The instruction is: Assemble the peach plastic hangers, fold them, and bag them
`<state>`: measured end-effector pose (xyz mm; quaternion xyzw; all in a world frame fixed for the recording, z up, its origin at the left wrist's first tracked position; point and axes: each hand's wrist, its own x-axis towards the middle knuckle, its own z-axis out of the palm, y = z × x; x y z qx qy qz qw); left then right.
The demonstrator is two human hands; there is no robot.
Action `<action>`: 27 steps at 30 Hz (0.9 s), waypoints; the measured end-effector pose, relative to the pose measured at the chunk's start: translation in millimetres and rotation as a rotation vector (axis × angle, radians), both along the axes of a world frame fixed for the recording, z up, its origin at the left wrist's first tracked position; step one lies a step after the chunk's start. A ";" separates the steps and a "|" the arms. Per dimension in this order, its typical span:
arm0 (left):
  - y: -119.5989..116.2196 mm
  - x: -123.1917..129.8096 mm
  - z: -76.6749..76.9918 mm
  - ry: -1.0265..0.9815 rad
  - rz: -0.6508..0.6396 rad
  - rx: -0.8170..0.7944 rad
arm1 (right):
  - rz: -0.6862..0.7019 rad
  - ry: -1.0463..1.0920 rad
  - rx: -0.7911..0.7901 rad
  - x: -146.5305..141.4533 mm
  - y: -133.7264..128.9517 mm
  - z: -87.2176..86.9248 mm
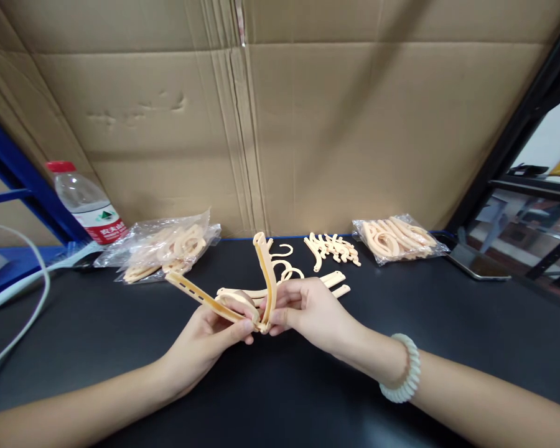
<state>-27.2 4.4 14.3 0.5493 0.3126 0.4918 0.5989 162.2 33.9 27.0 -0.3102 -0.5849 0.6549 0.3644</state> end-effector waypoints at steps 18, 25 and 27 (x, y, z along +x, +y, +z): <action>-1.0 1.6 -0.4 0.080 0.206 -0.047 | -0.189 0.055 0.168 -10.5 -9.6 -11.7; 5.9 -6.5 6.2 0.139 0.233 -0.106 | 0.021 -0.194 0.367 43.7 36.9 30.6; 12.0 -11.7 7.0 0.139 0.230 -0.099 | 0.097 -0.361 0.413 62.3 49.7 37.4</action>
